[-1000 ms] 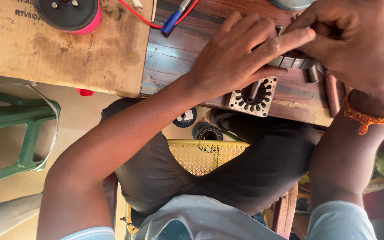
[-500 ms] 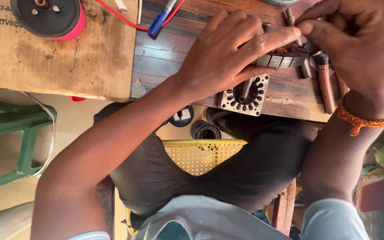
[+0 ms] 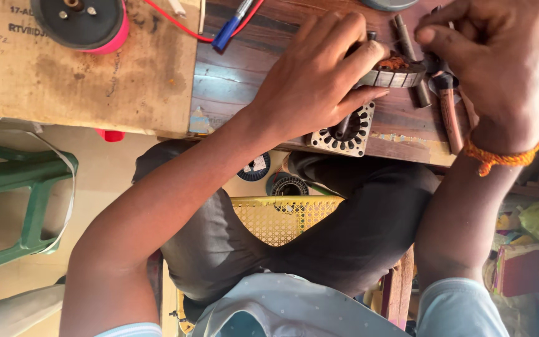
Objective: The person sits at a workbench assembling an electric motor rotor. They insert copper wire coil windings one at a time into the slots of a laminated rotor core, press them into place by hand, then set the assembled rotor with its shaft onto a perforated metal plate and mark it with a marker.
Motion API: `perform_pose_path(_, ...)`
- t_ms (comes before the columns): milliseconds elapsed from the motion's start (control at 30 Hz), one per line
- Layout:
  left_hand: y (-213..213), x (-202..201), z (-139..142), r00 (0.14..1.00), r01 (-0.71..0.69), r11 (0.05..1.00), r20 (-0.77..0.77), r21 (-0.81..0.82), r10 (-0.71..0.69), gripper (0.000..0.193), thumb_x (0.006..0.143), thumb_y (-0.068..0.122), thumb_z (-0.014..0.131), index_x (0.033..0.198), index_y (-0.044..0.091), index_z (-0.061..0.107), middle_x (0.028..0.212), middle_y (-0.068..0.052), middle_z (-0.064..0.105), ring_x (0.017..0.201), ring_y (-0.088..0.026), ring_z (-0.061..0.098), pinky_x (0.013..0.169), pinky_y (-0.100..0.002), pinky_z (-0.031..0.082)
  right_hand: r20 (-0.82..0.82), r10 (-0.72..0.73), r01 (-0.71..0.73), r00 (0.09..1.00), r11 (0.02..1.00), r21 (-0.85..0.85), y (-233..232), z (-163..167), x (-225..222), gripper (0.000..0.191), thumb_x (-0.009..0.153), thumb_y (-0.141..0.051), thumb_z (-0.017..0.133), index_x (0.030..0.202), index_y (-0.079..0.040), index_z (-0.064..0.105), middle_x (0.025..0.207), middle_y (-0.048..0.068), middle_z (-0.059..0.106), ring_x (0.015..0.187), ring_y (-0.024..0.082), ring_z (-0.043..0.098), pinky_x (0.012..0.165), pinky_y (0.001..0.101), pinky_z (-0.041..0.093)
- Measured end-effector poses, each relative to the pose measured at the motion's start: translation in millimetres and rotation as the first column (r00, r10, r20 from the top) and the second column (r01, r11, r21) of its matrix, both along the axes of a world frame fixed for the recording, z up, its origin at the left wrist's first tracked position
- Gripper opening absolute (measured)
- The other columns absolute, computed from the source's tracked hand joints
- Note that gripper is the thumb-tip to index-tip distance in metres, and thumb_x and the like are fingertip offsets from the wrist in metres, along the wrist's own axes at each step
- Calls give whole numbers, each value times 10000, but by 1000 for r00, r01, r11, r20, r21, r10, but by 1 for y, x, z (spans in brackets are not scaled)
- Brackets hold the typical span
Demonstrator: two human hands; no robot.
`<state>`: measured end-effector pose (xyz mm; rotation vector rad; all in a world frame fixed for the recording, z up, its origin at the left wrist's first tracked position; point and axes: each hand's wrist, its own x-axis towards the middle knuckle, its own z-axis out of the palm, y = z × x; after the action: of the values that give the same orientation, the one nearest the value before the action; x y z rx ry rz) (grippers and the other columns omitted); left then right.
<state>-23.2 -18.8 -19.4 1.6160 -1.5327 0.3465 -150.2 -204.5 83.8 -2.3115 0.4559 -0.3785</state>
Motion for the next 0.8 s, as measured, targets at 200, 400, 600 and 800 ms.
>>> perform_pose_path(200,-4,4,-3,996,-23,997,84,-71,29,488,973,355,807,1313,95,571,1274,-129,480,1194,-333,510,1037,-524,434,-23,-114,116,993,987,115,16,15,-36,86,977,-48,763,1029,-6,709,702,-91,551,592,-40,413,541,164,278)
perform_pose_path(400,-2,15,-4,977,136,990,-159,-34,-140,448,961,339,854,1263,135,594,1172,-50,514,1163,-266,560,1008,-485,460,-42,-135,136,990,990,30,52,17,-51,97,931,-18,778,1009,-10,721,723,-36,615,593,-20,472,533,170,319)
perform_pose_path(600,-1,17,0,946,185,979,-254,-84,-200,396,949,272,873,1208,145,601,1115,-9,549,1127,-217,598,953,-445,482,-45,-8,-6,999,947,-322,74,8,-43,91,928,30,808,991,-2,751,733,78,662,556,84,504,493,247,325)
perform_pose_path(800,-1,21,3,926,243,962,-268,-120,-267,471,941,238,878,1233,160,517,1109,-19,551,1084,-212,613,929,-424,497,34,160,-135,987,912,-386,77,-15,-41,84,965,7,736,1037,-34,727,904,122,707,728,236,664,658,334,490)
